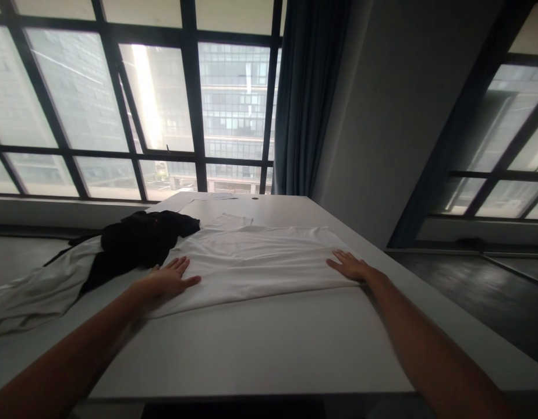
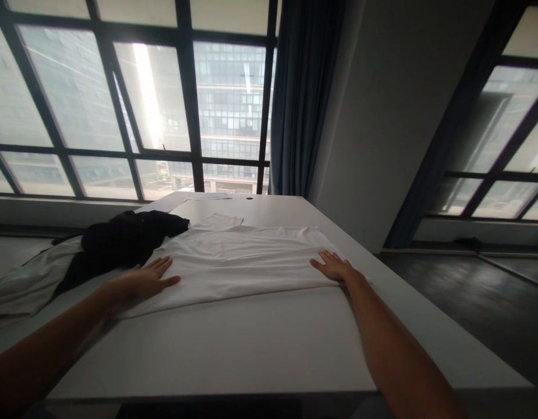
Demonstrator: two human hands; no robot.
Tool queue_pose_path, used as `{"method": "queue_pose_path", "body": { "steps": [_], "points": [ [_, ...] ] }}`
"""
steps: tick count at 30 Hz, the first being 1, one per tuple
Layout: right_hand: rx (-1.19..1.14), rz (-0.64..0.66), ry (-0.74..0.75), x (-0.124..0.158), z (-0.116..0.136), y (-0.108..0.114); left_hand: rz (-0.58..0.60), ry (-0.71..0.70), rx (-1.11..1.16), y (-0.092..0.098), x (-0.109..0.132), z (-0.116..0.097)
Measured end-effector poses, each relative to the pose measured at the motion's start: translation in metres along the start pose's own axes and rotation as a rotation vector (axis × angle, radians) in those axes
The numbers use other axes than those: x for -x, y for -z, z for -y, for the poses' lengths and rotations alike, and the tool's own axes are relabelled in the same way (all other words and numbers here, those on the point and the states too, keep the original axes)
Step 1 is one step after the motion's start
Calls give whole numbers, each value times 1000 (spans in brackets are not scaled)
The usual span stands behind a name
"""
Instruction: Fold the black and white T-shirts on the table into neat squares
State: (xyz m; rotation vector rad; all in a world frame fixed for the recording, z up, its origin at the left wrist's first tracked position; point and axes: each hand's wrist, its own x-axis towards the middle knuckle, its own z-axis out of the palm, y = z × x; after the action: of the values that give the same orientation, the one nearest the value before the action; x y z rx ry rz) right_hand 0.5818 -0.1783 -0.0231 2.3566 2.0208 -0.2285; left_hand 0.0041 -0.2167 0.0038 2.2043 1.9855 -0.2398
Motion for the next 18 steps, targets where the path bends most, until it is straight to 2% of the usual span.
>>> {"method": "queue_pose_path", "body": {
  "steps": [5, 11, 14, 18],
  "points": [
    [-32, -65, -74, -4, -22, -4, -41, -9, -4, -6, -8, 10],
    [-36, -210, -173, -10, -49, -11, -180, -144, 27, -12, -17, 17],
    [-43, -198, -193, -14, -56, -8, -136, -135, 26, -8, -14, 16],
    [-65, -129, -92, -23, -77, 2, -23, -104, 6, -1, -2, 17]
  ]
}}
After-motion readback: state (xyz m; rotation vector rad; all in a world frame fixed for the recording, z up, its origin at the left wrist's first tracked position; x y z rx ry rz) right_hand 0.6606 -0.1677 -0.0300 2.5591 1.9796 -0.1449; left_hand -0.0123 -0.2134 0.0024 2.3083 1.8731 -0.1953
